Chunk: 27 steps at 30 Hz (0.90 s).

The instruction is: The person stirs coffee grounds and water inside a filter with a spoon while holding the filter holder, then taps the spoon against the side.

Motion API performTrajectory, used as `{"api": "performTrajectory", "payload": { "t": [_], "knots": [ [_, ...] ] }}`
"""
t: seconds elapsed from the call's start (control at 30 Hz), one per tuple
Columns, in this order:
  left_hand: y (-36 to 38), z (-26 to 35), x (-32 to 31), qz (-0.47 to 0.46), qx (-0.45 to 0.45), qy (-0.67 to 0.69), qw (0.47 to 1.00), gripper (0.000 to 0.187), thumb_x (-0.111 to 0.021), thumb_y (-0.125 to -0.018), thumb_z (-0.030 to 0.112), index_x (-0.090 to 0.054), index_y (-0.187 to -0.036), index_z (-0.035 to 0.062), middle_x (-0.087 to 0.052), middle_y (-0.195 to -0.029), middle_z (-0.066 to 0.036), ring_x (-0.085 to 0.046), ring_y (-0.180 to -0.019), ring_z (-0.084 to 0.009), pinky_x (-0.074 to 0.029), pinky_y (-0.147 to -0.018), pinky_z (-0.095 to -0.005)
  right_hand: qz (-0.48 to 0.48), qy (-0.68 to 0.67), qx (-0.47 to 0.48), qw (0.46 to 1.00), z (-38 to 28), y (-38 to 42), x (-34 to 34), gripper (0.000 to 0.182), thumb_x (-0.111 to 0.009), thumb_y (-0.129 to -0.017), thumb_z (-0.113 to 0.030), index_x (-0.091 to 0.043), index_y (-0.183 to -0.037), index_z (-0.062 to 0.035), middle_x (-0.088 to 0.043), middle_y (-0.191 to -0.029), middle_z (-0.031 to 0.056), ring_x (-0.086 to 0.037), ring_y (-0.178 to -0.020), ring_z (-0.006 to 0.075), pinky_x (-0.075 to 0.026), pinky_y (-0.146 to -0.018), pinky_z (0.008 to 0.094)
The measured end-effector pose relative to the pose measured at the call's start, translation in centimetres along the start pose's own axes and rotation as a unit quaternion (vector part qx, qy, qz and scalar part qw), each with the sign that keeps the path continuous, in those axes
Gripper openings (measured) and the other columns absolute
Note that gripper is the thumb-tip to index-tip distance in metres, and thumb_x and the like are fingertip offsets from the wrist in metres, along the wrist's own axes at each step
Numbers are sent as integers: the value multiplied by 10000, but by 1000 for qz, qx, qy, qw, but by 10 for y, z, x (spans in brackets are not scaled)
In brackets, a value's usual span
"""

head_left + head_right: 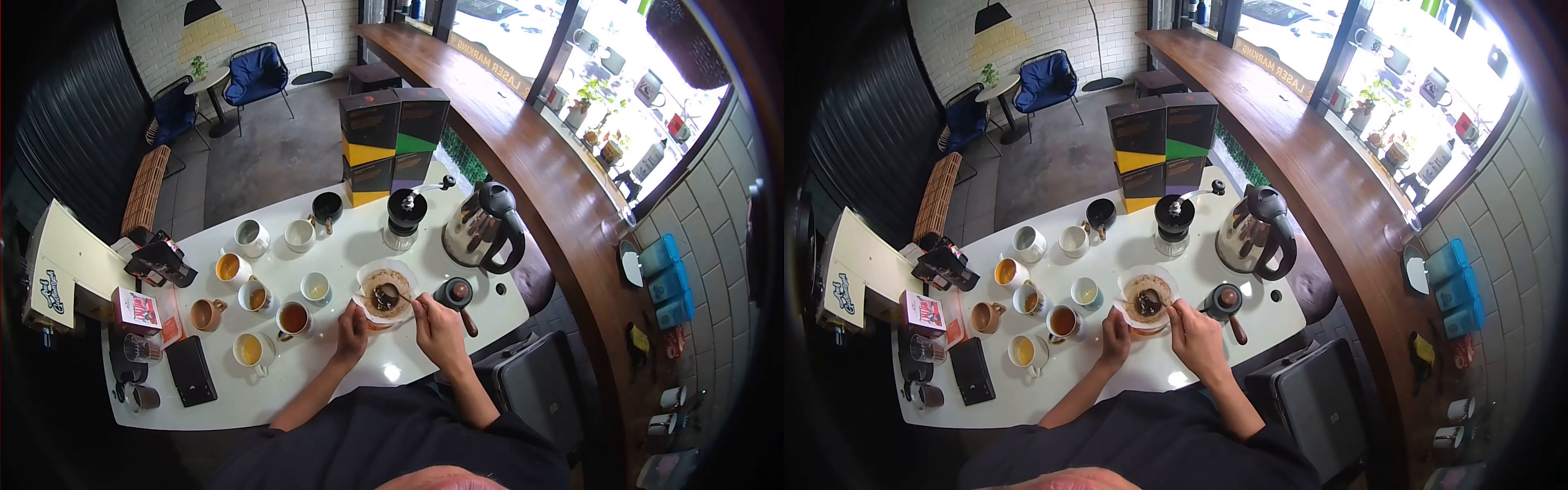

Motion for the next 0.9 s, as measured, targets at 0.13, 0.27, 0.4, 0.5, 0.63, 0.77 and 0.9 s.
{"api": "performTrajectory", "payload": {
  "t": [0.13, 0.27, 0.4, 0.5, 0.63, 0.77, 0.9],
  "knots": [
    [-2, 3, -1, -5, 2, 16, 1000, 344, -393, -1068, 277, -537, -1067, -35, -620, -824, -194, -619, -747, -301, -476, -684, -394, -24, 67, 29, 997, 3, 0, -11, 132, -577, -980, -139, -577, -921, -21, -603, -696, 184, -619, -633, 378, -463, -561, 451],
    [0, -7, 0, 2, 18, 15, 1000, 349, -391, -1067, 275, -543, -1088, -38, -630, -843, -199, -629, -769, -298, -483, -702, -396, -23, 34, 47, 998, -6, -4, -14, 130, -584, -972, -138, -592, -914, -22, -579, -647, 191, -609, -616, 385, -450, -560, 461],
    [0, -8, -2, -6, 33, 27, 999, 348, -396, -1067, 276, -546, -1090, -37, -634, -849, -201, -632, -773, -294, -484, -703, -393, -8, 46, 50, 998, -7, -8, -11, 122, -588, -969, -139, -605, -930, -25, -585, -650, 194, -611, -616, 382, -452, -562, 461],
    [-1, -1, -1, -2, 24, 28, 999, 347, -398, -1068, 281, -545, -1072, -34, -633, -844, -201, -633, -772, -289, -483, -696, -391, -27, 77, 54, 995, -2, -8, -17, 120, -593, -965, -141, -617, -939, -27, -589, -648, 192, -612, -611, 376, -452, -554, 457],
    [-3, -2, -2, -2, 12, 25, 1000, 337, -401, -1068, 277, -540, -1043, -28, -624, -815, -194, -629, -746, -296, -477, -679, -386, -26, 57, 51, 997, -8, -10, -14, 124, -596, -962, -140, -622, -921, -26, -589, -646, 185, -612, -606, 370, -452, -550, 453],
    [-5, 4, -1, -5, 8, 22, 1000, 326, -401, -1068, 268, -537, -1041, -27, -618, -802, -191, -631, -739, -310, -476, -673, -385, -31, 78, 41, 996, -4, -10, -16, 128, -601, -959, -139, -623, -914, -21, -593, -654, 187, -613, -600, 369, -449, -539, 453],
    [-4, -1, -1, -9, 4, 7, 1000, 327, -401, -1068, 269, -538, -1042, -27, -622, -803, -191, -639, -746, -313, -478, -673, -387, -27, 53, 60, 996, -5, -9, -17, 134, -603, -958, -141, -620, -912, -16, -594, -658, 185, -612, -596, 366, -447, -534, 451]
  ]
}}
Point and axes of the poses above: each hand's wrist, its own y-axis away from the middle knuckle, its own x-axis out of the back of the hand, z = x × y, the point moved 9 cm from there along -y, towards the middle knuckle
